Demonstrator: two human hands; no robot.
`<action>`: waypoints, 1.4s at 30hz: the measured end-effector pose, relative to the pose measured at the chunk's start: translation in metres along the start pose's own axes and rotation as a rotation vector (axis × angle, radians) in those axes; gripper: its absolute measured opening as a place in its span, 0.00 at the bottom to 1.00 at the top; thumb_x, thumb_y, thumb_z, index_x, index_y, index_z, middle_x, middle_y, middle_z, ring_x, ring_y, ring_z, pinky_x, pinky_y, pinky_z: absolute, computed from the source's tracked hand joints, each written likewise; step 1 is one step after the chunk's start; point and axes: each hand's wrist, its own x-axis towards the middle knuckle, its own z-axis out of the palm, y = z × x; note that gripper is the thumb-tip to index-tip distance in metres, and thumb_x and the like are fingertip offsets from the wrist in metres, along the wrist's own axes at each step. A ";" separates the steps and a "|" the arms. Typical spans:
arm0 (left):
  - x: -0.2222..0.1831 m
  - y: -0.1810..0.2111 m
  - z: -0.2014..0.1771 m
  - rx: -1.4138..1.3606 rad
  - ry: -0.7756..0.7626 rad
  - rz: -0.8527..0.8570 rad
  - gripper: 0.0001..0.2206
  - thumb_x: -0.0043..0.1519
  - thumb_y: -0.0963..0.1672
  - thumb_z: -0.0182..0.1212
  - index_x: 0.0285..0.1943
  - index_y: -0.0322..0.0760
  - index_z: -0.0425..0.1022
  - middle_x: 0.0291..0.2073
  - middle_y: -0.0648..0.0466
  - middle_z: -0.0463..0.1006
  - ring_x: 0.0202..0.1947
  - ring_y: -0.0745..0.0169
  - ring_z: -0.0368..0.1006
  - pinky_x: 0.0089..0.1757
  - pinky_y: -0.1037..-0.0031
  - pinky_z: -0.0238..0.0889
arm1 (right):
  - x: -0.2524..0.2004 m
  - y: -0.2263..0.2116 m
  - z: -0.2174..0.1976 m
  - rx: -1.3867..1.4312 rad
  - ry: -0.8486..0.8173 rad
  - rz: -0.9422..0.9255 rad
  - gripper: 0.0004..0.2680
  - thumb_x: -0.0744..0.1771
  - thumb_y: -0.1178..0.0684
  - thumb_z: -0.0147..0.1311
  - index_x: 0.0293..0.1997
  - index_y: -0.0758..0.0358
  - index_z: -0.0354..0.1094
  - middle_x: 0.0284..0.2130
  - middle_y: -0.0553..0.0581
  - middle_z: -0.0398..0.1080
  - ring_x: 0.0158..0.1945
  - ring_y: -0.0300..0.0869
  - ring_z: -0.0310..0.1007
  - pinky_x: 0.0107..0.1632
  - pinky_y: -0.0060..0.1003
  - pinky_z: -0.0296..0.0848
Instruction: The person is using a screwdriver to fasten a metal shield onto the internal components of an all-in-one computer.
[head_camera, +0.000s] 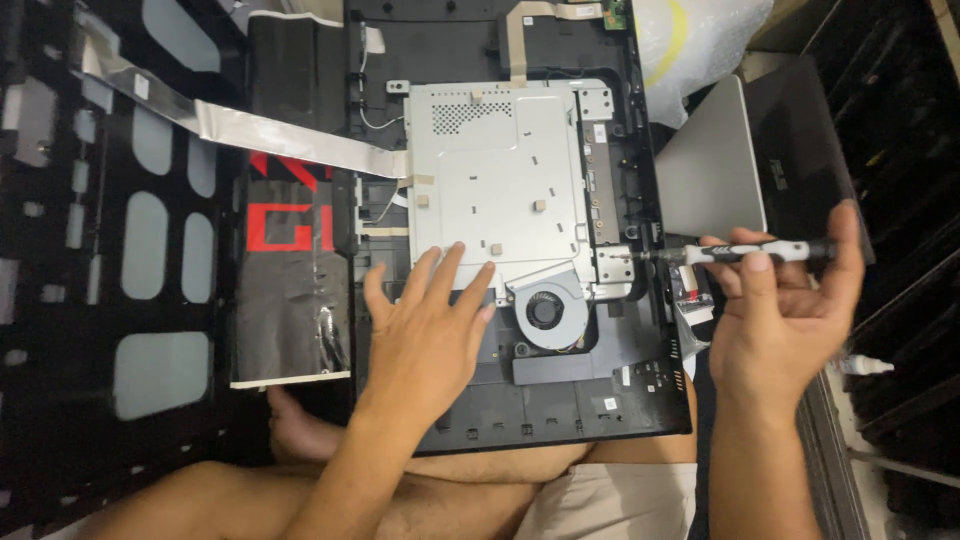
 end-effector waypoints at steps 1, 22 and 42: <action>0.000 0.002 0.001 -0.001 -0.003 0.002 0.16 0.66 0.49 0.55 0.63 0.52 0.75 0.64 0.50 0.72 0.64 0.50 0.65 0.57 0.38 0.47 | -0.003 0.003 -0.001 -0.001 0.003 0.002 0.29 0.70 0.59 0.59 0.81 0.54 0.46 0.49 0.68 0.73 0.48 0.51 0.81 0.55 0.40 0.87; -0.015 -0.025 0.008 0.101 -0.223 0.138 0.65 0.35 0.72 0.72 0.81 0.56 0.45 0.78 0.55 0.46 0.76 0.58 0.41 0.62 0.35 0.27 | -0.026 0.017 -0.007 0.014 0.027 0.101 0.31 0.69 0.56 0.60 0.82 0.57 0.44 0.47 0.64 0.74 0.45 0.47 0.81 0.49 0.28 0.82; -0.010 -0.012 0.001 0.063 -0.239 0.067 0.50 0.39 0.62 0.75 0.74 0.54 0.60 0.75 0.49 0.56 0.75 0.50 0.49 0.62 0.33 0.38 | -0.058 -0.012 0.055 -0.323 -0.728 -0.494 0.23 0.70 0.70 0.51 0.74 0.65 0.47 0.49 0.76 0.73 0.52 0.55 0.82 0.49 0.35 0.81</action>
